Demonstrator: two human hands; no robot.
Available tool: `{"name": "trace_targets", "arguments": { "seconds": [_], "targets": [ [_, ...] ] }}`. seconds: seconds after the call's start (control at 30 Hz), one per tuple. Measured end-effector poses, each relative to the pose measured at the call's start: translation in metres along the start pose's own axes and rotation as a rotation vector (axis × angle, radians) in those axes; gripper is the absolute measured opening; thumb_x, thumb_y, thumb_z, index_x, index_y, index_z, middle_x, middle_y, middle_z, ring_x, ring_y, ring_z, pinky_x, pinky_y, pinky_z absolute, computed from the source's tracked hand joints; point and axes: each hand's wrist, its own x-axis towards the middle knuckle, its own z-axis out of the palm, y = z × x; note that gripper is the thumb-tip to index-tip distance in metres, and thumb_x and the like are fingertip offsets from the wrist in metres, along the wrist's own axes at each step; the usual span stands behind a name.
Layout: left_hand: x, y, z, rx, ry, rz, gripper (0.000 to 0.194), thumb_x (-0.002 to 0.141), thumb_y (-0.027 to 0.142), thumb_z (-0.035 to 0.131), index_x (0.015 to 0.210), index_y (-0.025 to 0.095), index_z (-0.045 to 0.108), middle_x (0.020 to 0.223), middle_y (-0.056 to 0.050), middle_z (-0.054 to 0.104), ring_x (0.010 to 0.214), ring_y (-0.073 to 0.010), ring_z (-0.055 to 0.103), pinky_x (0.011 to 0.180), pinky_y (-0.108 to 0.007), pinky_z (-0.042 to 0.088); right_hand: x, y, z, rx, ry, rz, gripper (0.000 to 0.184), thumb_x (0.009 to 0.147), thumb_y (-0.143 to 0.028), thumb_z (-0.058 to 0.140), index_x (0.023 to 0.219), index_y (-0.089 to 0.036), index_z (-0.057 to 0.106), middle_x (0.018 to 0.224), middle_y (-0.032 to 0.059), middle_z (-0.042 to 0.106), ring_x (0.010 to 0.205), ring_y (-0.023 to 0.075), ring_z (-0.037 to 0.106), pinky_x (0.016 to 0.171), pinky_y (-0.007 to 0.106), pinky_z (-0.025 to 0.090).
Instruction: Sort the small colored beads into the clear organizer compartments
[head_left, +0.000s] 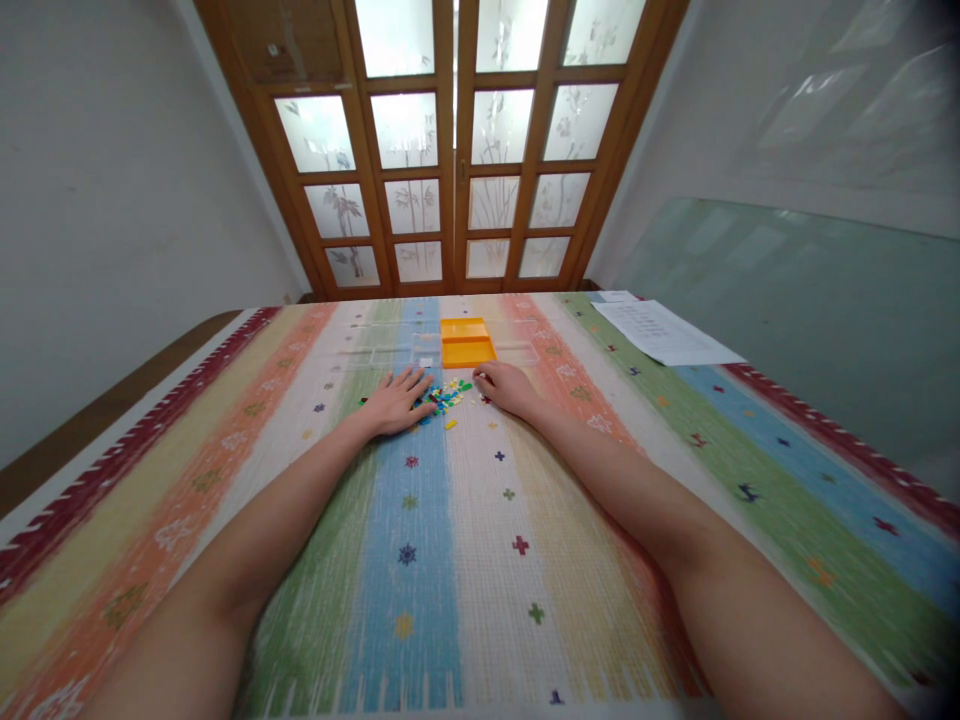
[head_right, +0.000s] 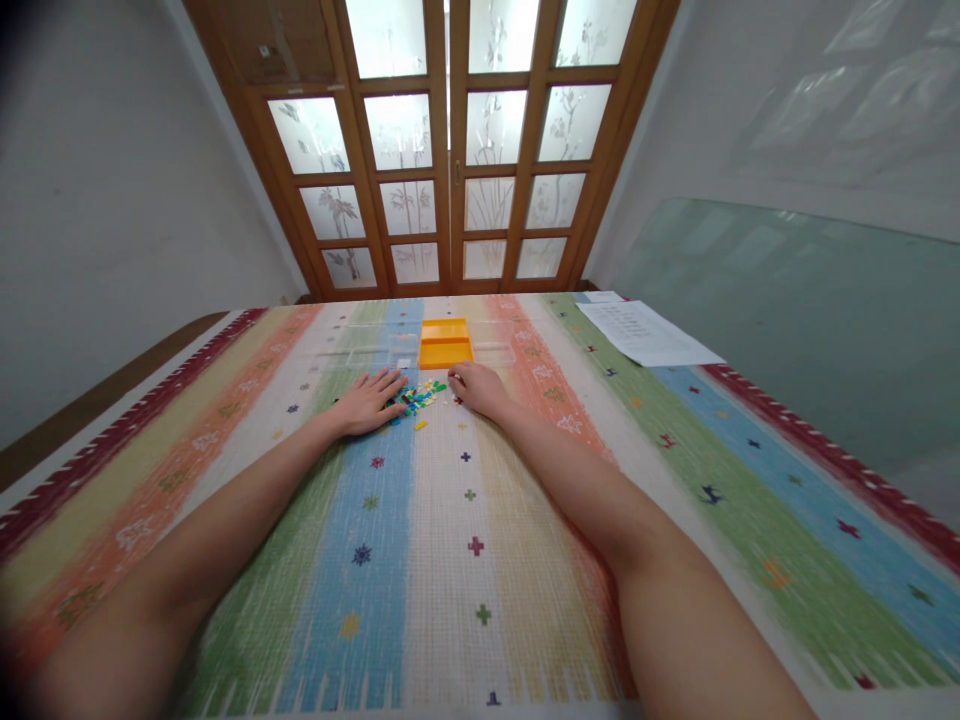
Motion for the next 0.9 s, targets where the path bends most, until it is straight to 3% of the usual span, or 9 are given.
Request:
{"name": "trace_targets", "arguments": {
  "seconds": [0.1,0.2,0.3,0.37,0.5,0.9],
  "targets": [
    [0.002,-0.003,-0.002,-0.053,0.049,-0.002,0.070,0.105,0.063,0.032,0.164,0.026,0.036,0.172,-0.010,0.032,0.159,-0.0308,0.029,0.128,-0.056,0.022,0.000,0.000,0.000,0.001,-0.002,-0.007,0.026,0.106,-0.031,0.050,0.115,-0.022,0.073,0.114,0.0085,0.074,0.105,0.0202,0.066,0.090,0.027,0.044],
    [0.004,-0.008,-0.006,-0.084,0.188,0.006,0.059,0.108,0.051,0.034,0.156,0.022,0.049,0.161,-0.010,0.051,0.149,-0.0263,0.045,0.124,-0.046,0.033,0.000,0.001,0.000,0.002,0.005,-0.018,0.027,0.106,-0.032,0.050,0.115,-0.022,0.073,0.113,0.0084,0.074,0.105,0.0201,0.066,0.089,0.028,0.044],
    [0.004,-0.015,-0.010,-0.074,0.302,-0.033,0.045,0.105,0.037,0.039,0.134,0.022,0.069,0.139,-0.009,0.068,0.129,-0.0260,0.060,0.115,-0.043,0.044,0.000,0.000,-0.001,-0.001,-0.001,-0.013,0.026,0.106,-0.032,0.051,0.115,-0.022,0.073,0.114,0.0084,0.074,0.105,0.0199,0.066,0.089,0.028,0.044],
    [0.004,-0.020,-0.011,-0.049,0.312,-0.053,0.038,0.101,0.031,0.044,0.119,0.023,0.076,0.124,-0.008,0.074,0.118,-0.0266,0.064,0.109,-0.044,0.048,0.000,-0.001,-0.002,-0.002,-0.007,-0.011,0.026,0.106,-0.031,0.051,0.116,-0.022,0.073,0.115,0.0085,0.074,0.105,0.0201,0.066,0.089,0.028,0.045],
    [0.004,-0.024,-0.008,-0.029,0.292,-0.029,0.034,0.096,0.026,0.048,0.110,0.026,0.079,0.112,-0.007,0.076,0.111,-0.0263,0.064,0.105,-0.044,0.050,-0.001,-0.001,-0.003,0.004,-0.005,-0.014,0.027,0.106,-0.032,0.051,0.116,-0.022,0.074,0.114,0.0084,0.074,0.105,0.0203,0.066,0.090,0.028,0.044],
    [0.003,-0.021,-0.007,-0.051,0.289,0.046,0.029,0.096,0.027,0.053,0.111,0.026,0.078,0.117,-0.007,0.073,0.116,-0.0262,0.060,0.107,-0.044,0.048,-0.001,-0.003,-0.005,0.009,-0.018,-0.010,0.027,0.106,-0.032,0.051,0.115,-0.022,0.074,0.114,0.0086,0.074,0.105,0.0203,0.066,0.090,0.028,0.044]
  ]
}}
